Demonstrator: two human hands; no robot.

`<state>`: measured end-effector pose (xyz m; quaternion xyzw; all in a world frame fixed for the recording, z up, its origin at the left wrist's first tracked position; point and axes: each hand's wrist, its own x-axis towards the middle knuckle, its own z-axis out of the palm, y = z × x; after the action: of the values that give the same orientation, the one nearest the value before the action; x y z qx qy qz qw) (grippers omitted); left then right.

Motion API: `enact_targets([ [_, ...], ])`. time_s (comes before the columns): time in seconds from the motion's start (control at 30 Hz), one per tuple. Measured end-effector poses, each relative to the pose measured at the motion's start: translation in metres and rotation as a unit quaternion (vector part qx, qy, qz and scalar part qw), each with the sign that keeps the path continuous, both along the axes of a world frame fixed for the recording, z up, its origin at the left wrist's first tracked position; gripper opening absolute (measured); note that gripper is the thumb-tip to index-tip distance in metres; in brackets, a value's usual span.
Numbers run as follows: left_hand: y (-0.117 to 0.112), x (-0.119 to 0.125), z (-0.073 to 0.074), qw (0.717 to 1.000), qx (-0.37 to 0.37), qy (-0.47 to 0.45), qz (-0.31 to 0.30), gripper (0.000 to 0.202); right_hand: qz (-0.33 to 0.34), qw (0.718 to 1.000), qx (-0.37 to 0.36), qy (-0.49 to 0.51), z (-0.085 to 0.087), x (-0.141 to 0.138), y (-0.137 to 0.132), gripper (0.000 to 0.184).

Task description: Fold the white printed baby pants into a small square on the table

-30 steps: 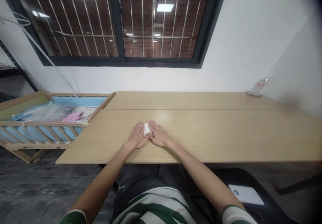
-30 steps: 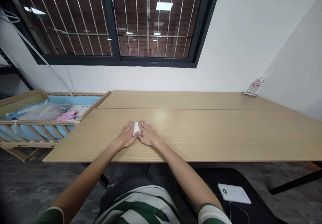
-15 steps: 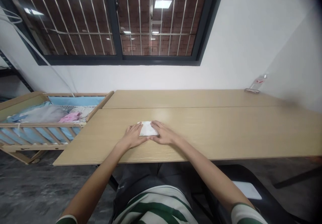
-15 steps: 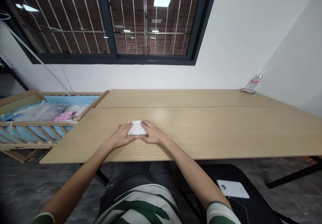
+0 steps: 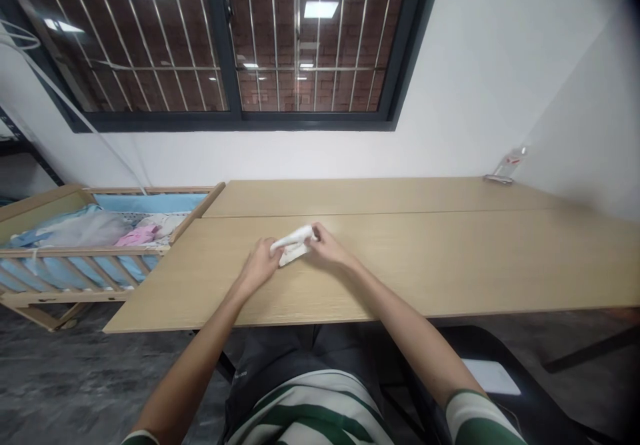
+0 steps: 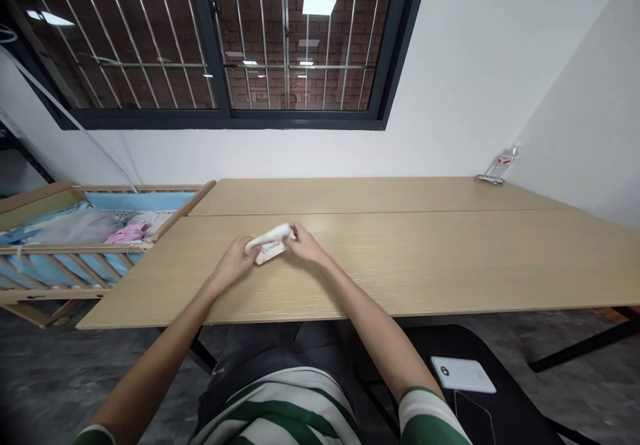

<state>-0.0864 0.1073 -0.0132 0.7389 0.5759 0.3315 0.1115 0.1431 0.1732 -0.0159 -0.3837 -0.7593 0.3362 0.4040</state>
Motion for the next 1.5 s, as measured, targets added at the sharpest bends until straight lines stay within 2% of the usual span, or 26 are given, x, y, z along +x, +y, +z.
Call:
enact_targets([
  [0.1, -0.012, 0.005, 0.002, 0.996, -0.019, -0.08, 0.021, 0.04, -0.008, 0.993, -0.09, 0.075, 0.022, -0.004, 0.003, 0.034],
  [0.17, -0.021, 0.011, -0.001, 0.992, -0.042, -0.113, 0.037, 0.049, -0.009, 0.989, -0.132, 0.069, 0.032, -0.005, 0.006, 0.04],
  [0.23, -0.03, 0.018, -0.006, 0.989, -0.065, -0.122, 0.054, 0.049, -0.007, 0.987, -0.153, 0.043, 0.035, -0.006, 0.01, 0.048],
  [0.33, -0.039, 0.028, -0.015, 0.988, -0.092, -0.09, 0.086, 0.045, -0.018, 0.987, -0.157, 0.005, 0.026, -0.007, 0.017, 0.05],
  [0.5, -0.046, 0.038, -0.02, 0.982, -0.124, 0.016, 0.138, 0.043, -0.01, 0.985, -0.172, 0.019, -0.007, -0.013, 0.028, 0.043],
  [0.6, -0.05, 0.042, -0.015, 0.978, -0.127, 0.063, 0.152, 0.041, -0.021, 0.989, -0.146, -0.002, -0.021, -0.014, 0.032, 0.038],
  [0.67, -0.058, 0.046, -0.011, 0.975, -0.1, 0.11, 0.165, 0.041, -0.028, 0.994, -0.102, -0.038, -0.023, -0.014, 0.033, 0.034],
  [0.8, -0.081, 0.064, -0.012, 0.973, 0.005, 0.18, 0.142, 0.052, -0.018, 0.993, 0.041, -0.108, -0.004, -0.017, 0.02, 0.038],
  [0.9, -0.095, 0.082, -0.024, 0.977, 0.055, 0.173, 0.111, 0.058, 0.068, 0.974, 0.131, -0.17, 0.016, -0.026, -0.009, 0.046],
  [0.97, -0.1, 0.091, -0.034, 0.977, 0.056, 0.175, 0.105, 0.06, 0.146, 0.955, 0.152, -0.207, 0.024, -0.032, -0.032, 0.05],
  [1.1, -0.101, 0.097, -0.044, 0.981, 0.018, 0.171, 0.089, 0.059, 0.269, 0.922, 0.143, -0.237, 0.02, -0.035, -0.068, 0.052],
  [1.2, -0.101, 0.096, -0.043, 0.982, 0.009, 0.173, 0.076, 0.058, 0.308, 0.914, 0.104, -0.242, 0.008, -0.031, -0.072, 0.052],
  [1.33, -0.103, 0.095, -0.042, 0.977, 0.015, 0.198, 0.08, 0.065, 0.315, 0.911, 0.068, -0.256, -0.003, -0.026, -0.061, 0.053],
  [1.5, -0.103, 0.095, -0.045, 0.974, 0.037, 0.203, 0.095, 0.067, 0.276, 0.925, 0.063, -0.253, -0.008, -0.021, -0.041, 0.053],
])
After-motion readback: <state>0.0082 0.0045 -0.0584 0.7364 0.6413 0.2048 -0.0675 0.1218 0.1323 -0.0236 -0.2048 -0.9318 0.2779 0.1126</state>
